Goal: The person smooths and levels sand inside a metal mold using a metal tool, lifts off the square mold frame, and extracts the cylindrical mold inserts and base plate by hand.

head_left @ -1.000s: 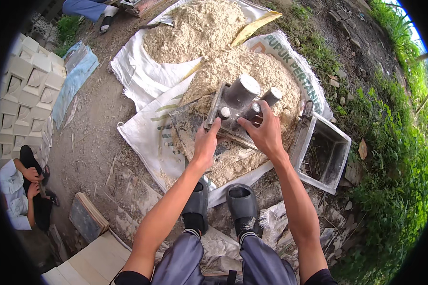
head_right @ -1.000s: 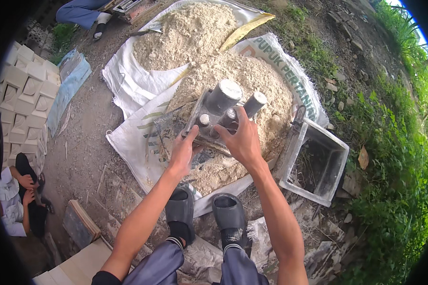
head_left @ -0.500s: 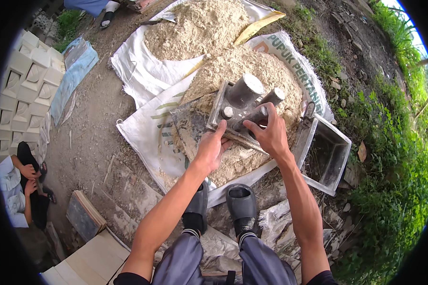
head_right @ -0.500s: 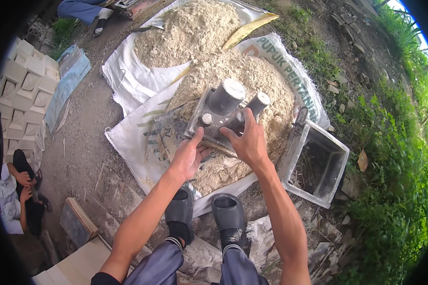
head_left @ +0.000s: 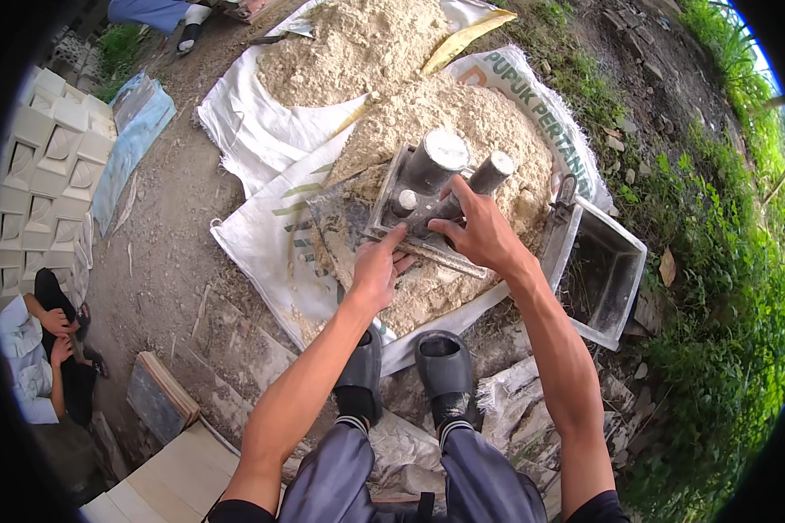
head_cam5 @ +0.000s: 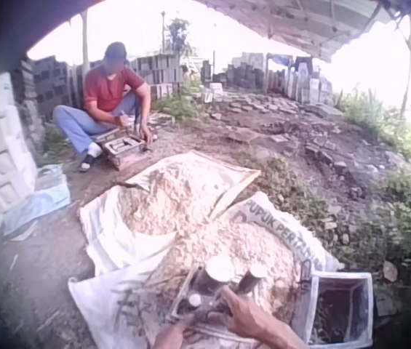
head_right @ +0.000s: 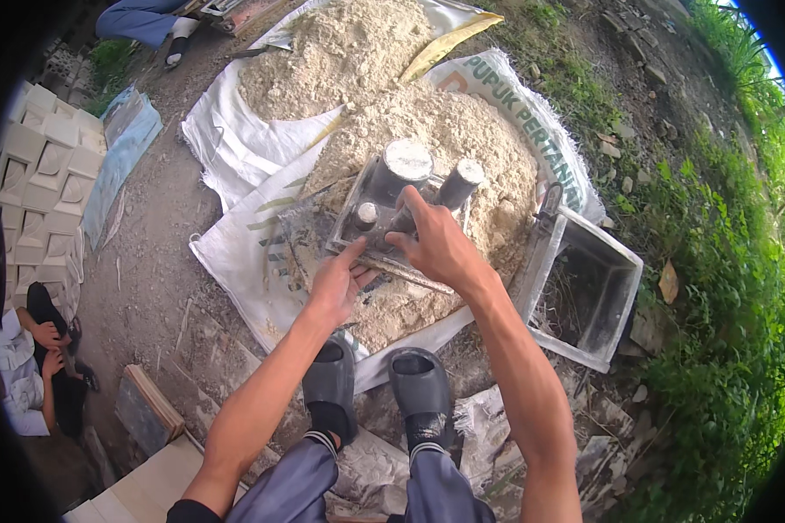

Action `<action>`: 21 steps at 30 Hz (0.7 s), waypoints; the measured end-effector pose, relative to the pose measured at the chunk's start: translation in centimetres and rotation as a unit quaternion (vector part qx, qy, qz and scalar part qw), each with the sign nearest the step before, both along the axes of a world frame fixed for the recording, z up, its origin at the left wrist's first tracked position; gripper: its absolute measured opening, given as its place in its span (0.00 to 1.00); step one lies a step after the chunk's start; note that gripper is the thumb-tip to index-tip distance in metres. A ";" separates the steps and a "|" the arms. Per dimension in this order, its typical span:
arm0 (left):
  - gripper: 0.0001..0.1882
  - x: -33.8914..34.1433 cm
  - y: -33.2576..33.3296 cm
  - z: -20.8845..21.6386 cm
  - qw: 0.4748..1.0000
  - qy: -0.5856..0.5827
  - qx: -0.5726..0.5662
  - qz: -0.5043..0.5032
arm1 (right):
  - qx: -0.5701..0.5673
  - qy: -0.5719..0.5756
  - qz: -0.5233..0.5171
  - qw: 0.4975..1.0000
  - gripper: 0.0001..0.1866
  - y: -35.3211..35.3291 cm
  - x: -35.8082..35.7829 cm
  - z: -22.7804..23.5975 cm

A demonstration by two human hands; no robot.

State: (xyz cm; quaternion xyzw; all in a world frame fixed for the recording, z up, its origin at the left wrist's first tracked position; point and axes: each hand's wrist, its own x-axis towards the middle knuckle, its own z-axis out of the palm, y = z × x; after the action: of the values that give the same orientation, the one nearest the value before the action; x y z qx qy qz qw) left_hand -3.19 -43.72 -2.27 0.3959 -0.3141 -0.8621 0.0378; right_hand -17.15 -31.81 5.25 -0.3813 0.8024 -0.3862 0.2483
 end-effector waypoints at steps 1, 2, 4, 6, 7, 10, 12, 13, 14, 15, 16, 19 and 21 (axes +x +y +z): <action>0.14 -0.1 0.1 0.1 1.000 -0.006 -0.004 0.001 | -0.017 -0.001 0.017 1.000 0.20 0.2 -0.3 -0.4; 0.13 -0.2 0.1 0.2 1.000 -0.013 -0.010 0.002 | -0.036 -0.004 0.036 0.999 0.19 0.0 -0.4 -0.3; 0.14 -0.3 0.0 0.2 1.000 -0.014 -0.020 0.005 | -0.016 -0.001 0.031 0.999 0.19 -0.2 -0.4 0.4; 0.14 -0.3 0.0 0.2 0.999 -0.015 -0.028 0.006 | 0.006 0.002 0.024 1.000 0.18 -0.3 -0.7 0.4; 0.14 -0.4 0.0 0.2 1.000 -0.010 -0.023 0.000 | -0.012 -0.006 -0.014 1.000 0.18 -0.2 -1.0 -0.1; 0.15 -0.1 -0.3 0.0 1.000 -0.007 -0.019 -0.011 | -0.029 -0.015 -0.034 0.999 0.17 -0.2 -1.1 0.9; 0.15 0.1 -0.4 0.2 1.000 -0.007 -0.016 -0.019 | -0.043 0.002 -0.065 0.997 0.19 0.3 -0.4 1.6; 0.16 0.3 -0.4 0.3 1.000 -0.007 -0.013 -0.019 | -0.043 0.002 -0.064 0.997 0.19 0.3 -0.2 1.6; 0.17 0.4 -0.5 0.5 1.000 -0.005 -0.010 -0.019 | -0.049 -0.026 -0.100 0.993 0.21 0.4 0.0 1.6; 0.17 0.5 -0.4 0.5 1.000 -0.005 -0.011 -0.018 | -0.056 -0.055 -0.137 0.988 0.22 0.5 0.2 1.6; 0.17 0.7 -0.4 0.4 1.000 0.001 0.004 -0.009 | -0.056 -0.055 -0.136 0.988 0.22 0.7 0.1 0.6; 0.18 0.9 -0.5 -1.2 1.000 -0.028 0.004 0.006 | -0.105 -0.130 -0.135 0.977 0.26 1.5 0.0 -1.8; 0.19 1.8 -1.0 -1.0 0.997 -0.071 -0.014 0.016 | -0.139 -0.166 -0.134 0.967 0.26 1.4 1.3 -0.8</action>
State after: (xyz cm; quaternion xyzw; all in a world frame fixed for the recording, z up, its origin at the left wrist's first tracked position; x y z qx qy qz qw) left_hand -1.41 -44.69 -3.31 0.4605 -0.3214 -0.8267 0.0348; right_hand -15.87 -30.45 4.43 -0.2311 0.7318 -0.5822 0.2685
